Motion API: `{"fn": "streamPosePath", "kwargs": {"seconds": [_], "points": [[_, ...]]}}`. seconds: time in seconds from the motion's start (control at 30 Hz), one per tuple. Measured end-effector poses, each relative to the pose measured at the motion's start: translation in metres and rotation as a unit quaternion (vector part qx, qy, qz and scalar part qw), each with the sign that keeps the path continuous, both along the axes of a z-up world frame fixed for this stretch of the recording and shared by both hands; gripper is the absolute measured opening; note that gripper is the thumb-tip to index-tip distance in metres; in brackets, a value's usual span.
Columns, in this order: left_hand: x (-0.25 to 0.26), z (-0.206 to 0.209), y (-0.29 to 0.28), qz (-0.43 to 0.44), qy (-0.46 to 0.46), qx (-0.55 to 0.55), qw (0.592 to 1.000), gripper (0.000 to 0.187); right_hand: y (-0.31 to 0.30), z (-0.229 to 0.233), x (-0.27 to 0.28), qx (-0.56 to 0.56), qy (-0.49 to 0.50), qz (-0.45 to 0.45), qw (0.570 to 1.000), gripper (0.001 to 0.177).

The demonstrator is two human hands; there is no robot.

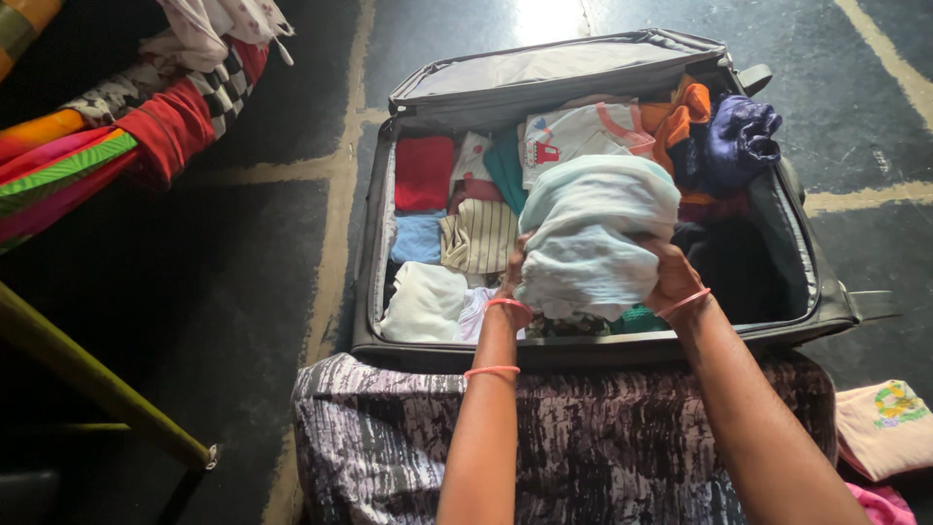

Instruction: The person is packing a suitcase with various folded clothes. They place a light blue garment into the suitcase, press it down, and then add a white garment with a red design. The person continues to arrange and press down the clothes to fit them into the suitcase.

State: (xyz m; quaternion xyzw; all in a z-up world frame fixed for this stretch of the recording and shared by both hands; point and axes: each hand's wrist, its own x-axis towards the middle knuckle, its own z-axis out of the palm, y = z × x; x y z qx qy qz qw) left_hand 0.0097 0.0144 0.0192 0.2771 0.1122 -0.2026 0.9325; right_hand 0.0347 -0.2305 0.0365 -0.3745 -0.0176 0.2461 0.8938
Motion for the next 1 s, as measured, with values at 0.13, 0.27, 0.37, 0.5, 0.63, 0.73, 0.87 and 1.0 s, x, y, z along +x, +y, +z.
{"fn": "streamPosePath", "kwargs": {"seconds": [0.13,0.27,0.37,0.5,0.63,0.73,0.87,1.0], "points": [[0.002,-0.008,0.000,0.020,-0.008,-0.014,1.000,0.059,-0.002,0.005,-0.004,0.004,0.042,-0.004,0.999,0.052],[0.012,-0.033,0.007,0.098,-0.006,0.013,0.995,0.046,-0.001,-0.009,0.004,-0.073,0.068,-0.013,0.995,0.052],[0.014,-0.043,0.008,0.099,-0.018,-0.044,0.994,0.041,-0.001,-0.019,0.007,-0.032,0.057,0.021,0.998,0.052],[0.018,-0.037,0.002,0.115,-0.039,-0.028,0.992,0.054,-0.006,-0.021,0.009,-0.074,0.017,-0.047,0.996,0.049],[0.025,-0.041,0.006,0.101,-0.023,0.352,0.930,0.068,-0.038,-0.007,0.010,-0.138,-0.150,-0.159,0.966,0.048],[0.031,-0.056,-0.001,0.092,0.005,0.415,0.905,0.066,-0.086,0.010,0.018,-0.072,-0.140,-0.264,0.952,0.049],[0.032,-0.071,-0.007,0.088,-0.097,0.603,0.787,0.056,-0.180,0.030,0.021,0.017,-0.134,-0.381,0.915,0.050],[0.030,-0.073,-0.009,0.080,-0.119,0.641,0.754,0.051,-0.261,0.033,0.019,0.076,-0.132,-0.458,0.876,0.051]]}}
